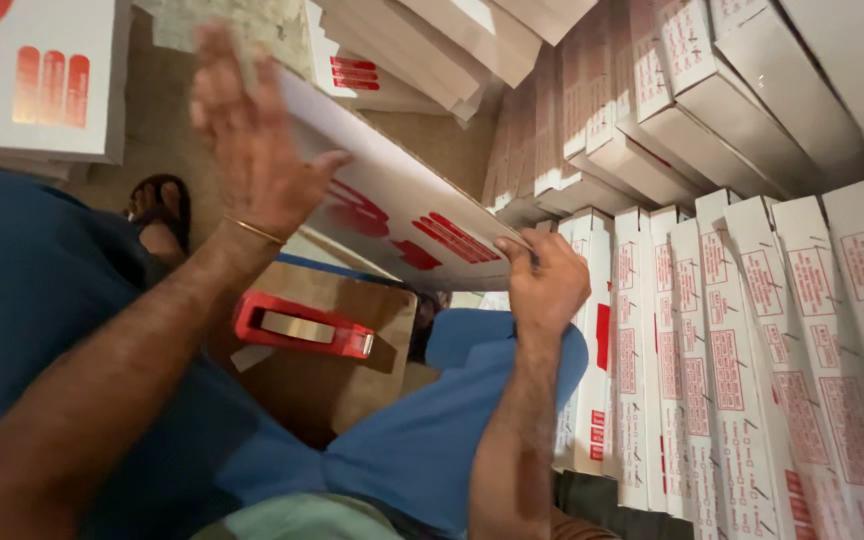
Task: The person sits on the floor and repeatedly picks up flat white boxes, folds them into rectangular packages, and seals them with a handheld tape dispenser. The sealed boxes are placed into a growing stack to the left.
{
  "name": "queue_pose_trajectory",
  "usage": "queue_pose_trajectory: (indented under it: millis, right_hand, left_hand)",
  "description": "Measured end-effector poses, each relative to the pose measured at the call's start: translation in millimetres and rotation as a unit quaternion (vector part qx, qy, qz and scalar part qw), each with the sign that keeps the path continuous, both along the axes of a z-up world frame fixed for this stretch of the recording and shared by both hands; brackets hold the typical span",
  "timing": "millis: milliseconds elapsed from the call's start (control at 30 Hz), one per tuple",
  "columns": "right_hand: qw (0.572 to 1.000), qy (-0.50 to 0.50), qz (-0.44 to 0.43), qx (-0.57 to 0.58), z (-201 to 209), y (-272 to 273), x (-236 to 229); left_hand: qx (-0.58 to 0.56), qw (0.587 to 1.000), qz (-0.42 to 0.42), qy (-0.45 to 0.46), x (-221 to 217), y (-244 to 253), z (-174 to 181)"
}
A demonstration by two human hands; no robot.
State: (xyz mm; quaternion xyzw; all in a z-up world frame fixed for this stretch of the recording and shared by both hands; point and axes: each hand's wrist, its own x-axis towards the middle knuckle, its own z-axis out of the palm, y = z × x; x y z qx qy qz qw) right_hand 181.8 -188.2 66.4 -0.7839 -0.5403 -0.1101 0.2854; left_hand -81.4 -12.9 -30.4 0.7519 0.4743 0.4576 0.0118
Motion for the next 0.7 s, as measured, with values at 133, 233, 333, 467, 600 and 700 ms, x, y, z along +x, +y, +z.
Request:
queue_pose_trajectory:
  millis: [133, 233, 333, 467, 600, 700]
  right_hand:
    - [0.998, -0.004, 0.064, -0.029, -3.0, 8.0, -13.8]
    - [0.984, 0.041, 0.117, -0.126, -6.6, 18.6, -22.9]
    - [0.966, 0.099, 0.17, -0.166, -3.1, 32.0, -16.5]
    - [0.931, 0.246, 0.177, -0.203, -7.0, 58.0, 3.7]
    - [0.899, 0.342, 0.173, -0.21, -11.7, 80.0, 19.6]
    - [0.961, 0.103, 0.198, -0.164, -14.7, 91.2, 21.1]
  left_hand:
    - [0.098, 0.98, -0.139, 0.101, 24.4, 1.5, 7.6]
    - [0.154, 0.948, -0.115, 0.253, 33.6, -4.7, 8.4]
    - [0.149, 0.955, -0.197, 0.167, 33.6, -5.6, 7.1]
    - [0.221, 0.949, -0.165, 0.156, 30.3, -4.5, 0.2]
    - [0.24, 0.95, -0.161, 0.121, 30.0, -2.9, -2.6]
    - [0.235, 0.946, -0.218, 0.05, 28.4, -8.5, -3.1]
